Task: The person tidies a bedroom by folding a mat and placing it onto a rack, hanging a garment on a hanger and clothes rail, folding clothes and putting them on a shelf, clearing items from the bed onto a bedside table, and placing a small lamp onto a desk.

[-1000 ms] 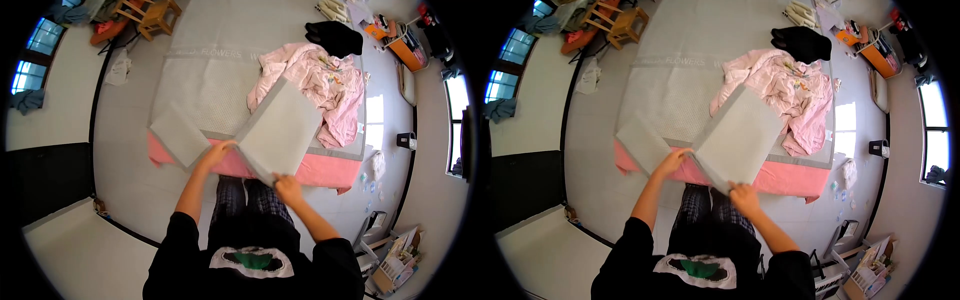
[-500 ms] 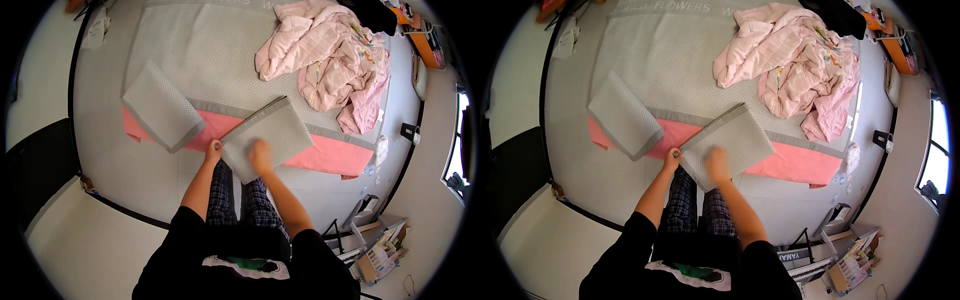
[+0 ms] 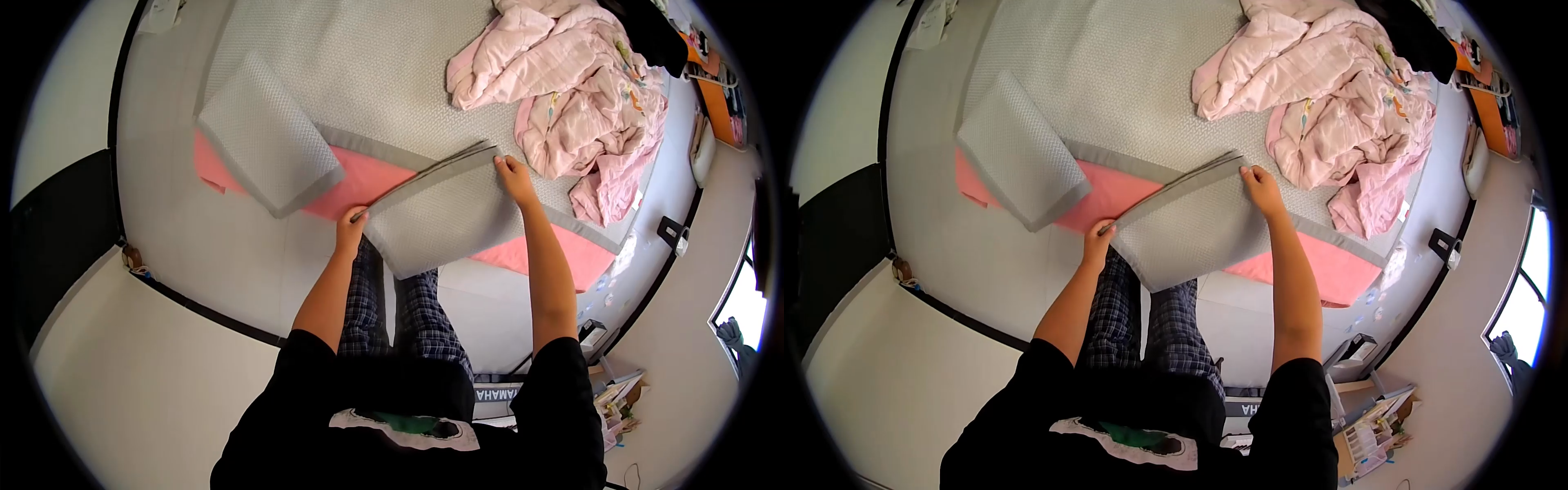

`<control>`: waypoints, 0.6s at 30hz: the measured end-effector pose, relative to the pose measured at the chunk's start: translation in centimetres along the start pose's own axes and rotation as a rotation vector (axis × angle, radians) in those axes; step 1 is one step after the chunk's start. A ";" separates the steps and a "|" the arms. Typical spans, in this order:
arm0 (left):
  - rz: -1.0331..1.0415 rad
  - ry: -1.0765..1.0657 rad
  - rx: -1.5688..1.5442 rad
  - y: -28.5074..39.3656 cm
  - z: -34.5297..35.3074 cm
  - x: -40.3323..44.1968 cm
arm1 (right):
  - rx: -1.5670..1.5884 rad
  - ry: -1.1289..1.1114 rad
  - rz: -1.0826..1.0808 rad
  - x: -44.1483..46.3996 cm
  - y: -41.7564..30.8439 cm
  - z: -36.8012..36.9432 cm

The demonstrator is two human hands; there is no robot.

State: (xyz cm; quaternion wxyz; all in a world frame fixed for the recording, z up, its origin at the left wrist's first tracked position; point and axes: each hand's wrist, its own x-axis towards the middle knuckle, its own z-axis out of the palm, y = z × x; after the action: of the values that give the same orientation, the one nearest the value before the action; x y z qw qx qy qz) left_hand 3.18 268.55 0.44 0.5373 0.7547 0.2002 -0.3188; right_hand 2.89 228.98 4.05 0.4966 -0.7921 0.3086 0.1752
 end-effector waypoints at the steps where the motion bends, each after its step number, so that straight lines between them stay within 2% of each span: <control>1: -0.062 -0.035 -0.080 0.0 -0.3 0.1 | 0.019 0.005 0.062 0.4 0.6 0.1; 2: -0.123 -0.071 -0.163 0.1 -0.3 0.3 | 0.022 0.001 0.063 0.9 1.1 0.3; 5: -0.102 -0.097 -0.115 0.3 -0.5 0.6 | -0.050 0.012 0.028 2.2 1.8 0.8; 6: -0.107 -0.095 -0.113 0.0 -0.6 0.9 | -0.206 0.052 -0.004 2.6 1.6 1.1; 7: -0.072 -0.124 -0.003 -0.3 -0.7 1.3 | -0.363 0.091 -0.037 2.8 1.4 1.5; 8: -0.037 -0.155 0.108 -0.5 -0.7 1.6 | -0.362 0.088 -0.036 2.8 1.3 1.9; 10: 0.006 -0.148 0.207 -0.9 -0.7 2.3 | -0.495 0.340 -0.110 2.8 0.9 2.7; 11: 0.051 -0.142 0.306 -1.1 -0.5 2.6 | -0.494 0.341 -0.108 2.8 0.7 2.8; 13: 0.106 -0.089 0.360 -1.2 -0.1 2.9 | -0.436 0.359 0.071 3.1 1.4 3.2; 15: 0.159 -0.033 0.412 -0.7 -0.1 3.1 | -0.342 0.278 0.058 3.5 4.2 3.0; 17: 0.018 -0.428 0.736 1.4 -0.4 3.4 | -0.250 0.201 0.037 3.5 5.3 1.6; 18: 0.025 -0.425 0.732 1.8 -0.3 3.3 | -0.152 0.048 0.059 2.7 5.3 0.8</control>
State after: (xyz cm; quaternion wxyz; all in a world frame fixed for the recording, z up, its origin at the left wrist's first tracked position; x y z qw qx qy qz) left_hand 6.78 268.10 -0.60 0.2670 0.8155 -0.0508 -0.5110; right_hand 1.44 227.20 -1.47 0.4220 -0.8220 0.3297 0.1937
